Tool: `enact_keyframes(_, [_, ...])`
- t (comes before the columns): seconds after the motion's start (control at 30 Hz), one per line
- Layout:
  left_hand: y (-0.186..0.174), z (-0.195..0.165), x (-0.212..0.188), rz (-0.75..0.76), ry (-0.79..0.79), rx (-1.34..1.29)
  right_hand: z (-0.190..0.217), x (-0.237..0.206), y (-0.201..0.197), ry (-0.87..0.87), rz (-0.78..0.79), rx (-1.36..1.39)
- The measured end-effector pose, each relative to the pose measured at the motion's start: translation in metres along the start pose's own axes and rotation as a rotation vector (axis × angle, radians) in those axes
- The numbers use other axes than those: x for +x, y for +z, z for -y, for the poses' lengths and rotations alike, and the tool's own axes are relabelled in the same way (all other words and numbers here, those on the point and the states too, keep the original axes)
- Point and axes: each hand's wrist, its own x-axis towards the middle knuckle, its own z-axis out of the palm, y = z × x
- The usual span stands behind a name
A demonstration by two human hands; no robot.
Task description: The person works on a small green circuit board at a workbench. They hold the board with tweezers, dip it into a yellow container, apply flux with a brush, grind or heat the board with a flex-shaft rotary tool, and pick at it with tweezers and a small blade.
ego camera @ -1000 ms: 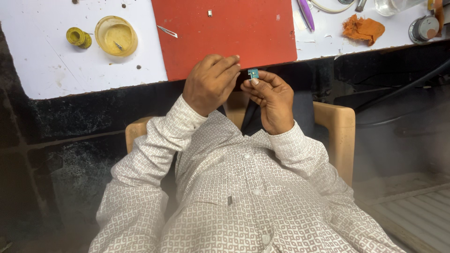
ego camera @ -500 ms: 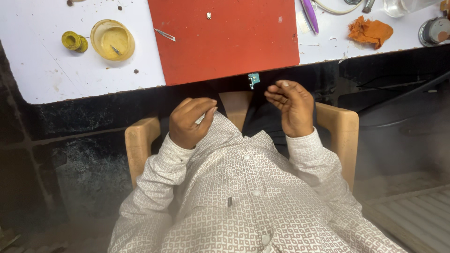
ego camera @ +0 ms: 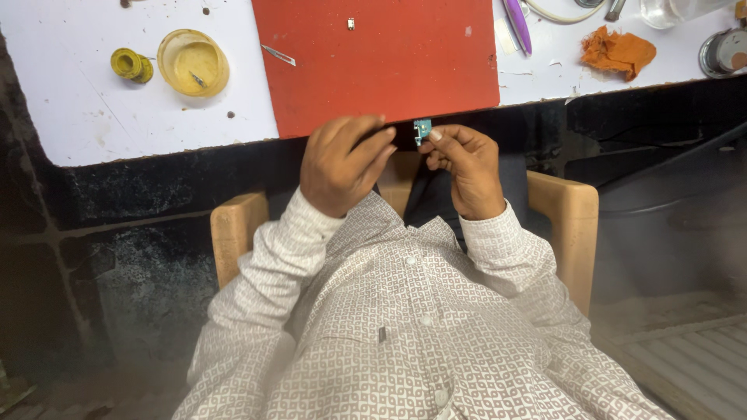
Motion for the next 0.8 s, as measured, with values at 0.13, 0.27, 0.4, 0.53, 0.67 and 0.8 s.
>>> enact_keyframes(0.13, [0.005,0.006,0.023,0.067,0.054,0.070,0.004,0.003,0.005,0.000,0.003,0.016])
enact_keyframes(0.27, [0.012,0.012,0.031,0.118,0.086,0.078,0.005,0.004,0.005,-0.037,-0.012,-0.011])
enact_keyframes(0.4, [0.015,0.020,0.030,0.120,0.224,0.192,0.006,0.007,0.007,-0.070,-0.041,-0.078])
enact_keyframes(0.53, [0.020,0.028,0.028,0.084,0.300,0.210,0.006,0.009,0.009,-0.067,-0.057,-0.076])
enact_keyframes(0.67, [0.023,0.032,0.026,0.090,0.305,0.201,0.006,0.009,0.010,-0.067,-0.072,-0.075])
enact_keyframes(0.8, [0.022,0.033,0.025,0.090,0.285,0.155,0.005,0.009,0.010,-0.069,-0.083,-0.095])
